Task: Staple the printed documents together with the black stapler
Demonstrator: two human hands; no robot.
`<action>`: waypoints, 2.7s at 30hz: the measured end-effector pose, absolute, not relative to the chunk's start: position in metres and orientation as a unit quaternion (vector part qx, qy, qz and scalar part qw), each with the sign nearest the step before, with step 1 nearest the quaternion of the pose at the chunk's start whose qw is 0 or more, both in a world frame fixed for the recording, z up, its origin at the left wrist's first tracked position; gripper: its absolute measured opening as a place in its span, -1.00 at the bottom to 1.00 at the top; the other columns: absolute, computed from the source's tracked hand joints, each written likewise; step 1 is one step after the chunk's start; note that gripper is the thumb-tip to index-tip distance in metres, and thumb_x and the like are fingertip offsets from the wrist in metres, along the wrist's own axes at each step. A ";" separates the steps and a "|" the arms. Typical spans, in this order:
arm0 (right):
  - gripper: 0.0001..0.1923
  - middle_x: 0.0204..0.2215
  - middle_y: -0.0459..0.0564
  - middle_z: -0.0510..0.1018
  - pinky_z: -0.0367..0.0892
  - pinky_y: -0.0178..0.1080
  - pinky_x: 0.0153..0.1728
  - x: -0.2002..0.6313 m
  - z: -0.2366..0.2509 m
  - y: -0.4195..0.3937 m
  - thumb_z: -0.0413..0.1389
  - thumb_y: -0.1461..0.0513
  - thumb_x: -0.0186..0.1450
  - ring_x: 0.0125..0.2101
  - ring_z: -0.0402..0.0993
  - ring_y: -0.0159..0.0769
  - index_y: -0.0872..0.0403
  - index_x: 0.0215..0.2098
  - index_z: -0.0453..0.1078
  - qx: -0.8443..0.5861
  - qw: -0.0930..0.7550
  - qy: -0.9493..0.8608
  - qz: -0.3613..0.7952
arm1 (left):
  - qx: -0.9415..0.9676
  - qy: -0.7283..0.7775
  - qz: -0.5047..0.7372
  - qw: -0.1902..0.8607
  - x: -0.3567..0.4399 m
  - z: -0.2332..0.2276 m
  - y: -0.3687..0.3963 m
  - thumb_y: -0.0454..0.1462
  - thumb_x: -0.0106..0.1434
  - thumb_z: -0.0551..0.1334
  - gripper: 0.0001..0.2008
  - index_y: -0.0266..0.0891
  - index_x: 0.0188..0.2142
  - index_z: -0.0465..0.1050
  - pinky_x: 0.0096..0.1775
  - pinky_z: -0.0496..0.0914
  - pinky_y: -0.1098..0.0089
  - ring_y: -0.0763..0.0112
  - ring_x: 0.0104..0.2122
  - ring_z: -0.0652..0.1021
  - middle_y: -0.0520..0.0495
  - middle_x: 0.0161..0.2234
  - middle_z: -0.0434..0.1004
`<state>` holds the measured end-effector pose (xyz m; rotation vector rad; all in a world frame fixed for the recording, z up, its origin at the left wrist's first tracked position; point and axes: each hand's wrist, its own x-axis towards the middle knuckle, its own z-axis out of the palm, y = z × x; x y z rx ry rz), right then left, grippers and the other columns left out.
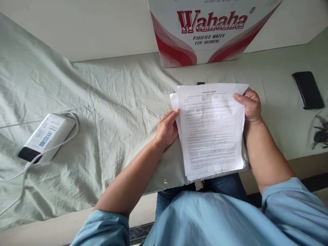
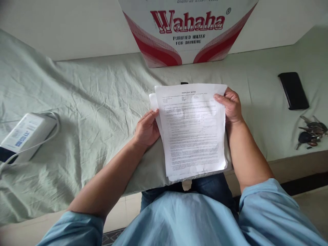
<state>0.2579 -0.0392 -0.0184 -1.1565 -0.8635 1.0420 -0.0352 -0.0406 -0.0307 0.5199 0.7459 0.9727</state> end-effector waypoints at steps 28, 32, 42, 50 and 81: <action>-0.72 -0.71 -0.27 0.17 -0.28 -0.27 -0.63 0.256 -0.003 -0.040 0.46 0.15 -0.05 -0.67 -0.12 -0.52 0.00 -0.51 0.46 -0.558 0.659 -0.375 0.337 | 0.241 0.329 0.465 0.786 -0.032 -0.031 -0.048 0.09 0.20 0.62 -0.52 -0.20 -0.13 0.69 0.24 0.59 -0.03 -0.17 0.20 0.71 -0.18 -0.11 0.81; -0.76 -0.69 -0.25 0.23 -0.22 -0.25 -0.59 0.249 -0.002 -0.041 0.42 0.17 -0.05 -0.65 -0.07 -0.51 0.01 -0.51 0.46 -0.565 0.661 -0.366 0.331 | 0.250 0.337 0.450 0.788 -0.034 -0.029 -0.048 0.10 0.17 0.63 -0.47 -0.23 -0.10 0.69 0.25 0.58 -0.07 -0.19 0.19 0.71 -0.21 -0.12 0.81; -0.61 -0.60 -0.23 0.21 -0.03 -0.28 -0.58 0.254 -0.014 -0.040 0.53 0.00 0.09 -0.58 0.03 -0.42 -0.06 -0.43 0.45 -0.567 0.648 -0.396 0.320 | 0.256 0.345 0.439 0.789 -0.033 -0.031 -0.047 0.12 0.15 0.65 -0.48 -0.24 -0.17 0.70 0.24 0.62 -0.06 -0.16 0.13 0.75 -0.21 -0.19 0.82; -0.39 -0.45 -0.21 0.39 0.32 -0.28 -0.50 0.262 -0.025 -0.034 0.56 -0.28 0.03 -0.47 0.34 -0.35 -0.19 -0.12 0.63 -0.529 0.637 -0.422 0.369 | 0.233 0.362 0.466 0.773 -0.034 -0.034 -0.045 0.10 0.15 0.66 -0.52 -0.16 -0.16 0.70 0.19 0.66 0.06 -0.07 0.12 0.77 -0.14 -0.19 0.83; -0.56 -0.28 -0.05 0.78 0.54 0.09 0.08 0.265 -0.025 -0.029 0.62 -0.07 -0.03 -0.14 0.64 -0.04 -0.11 -0.30 0.66 -0.513 0.644 -0.395 0.408 | 0.189 0.366 0.452 0.791 -0.040 -0.042 -0.030 0.01 0.39 0.50 -0.63 -0.20 -0.03 0.68 0.24 0.64 0.03 -0.15 0.27 0.68 -0.19 -0.03 0.82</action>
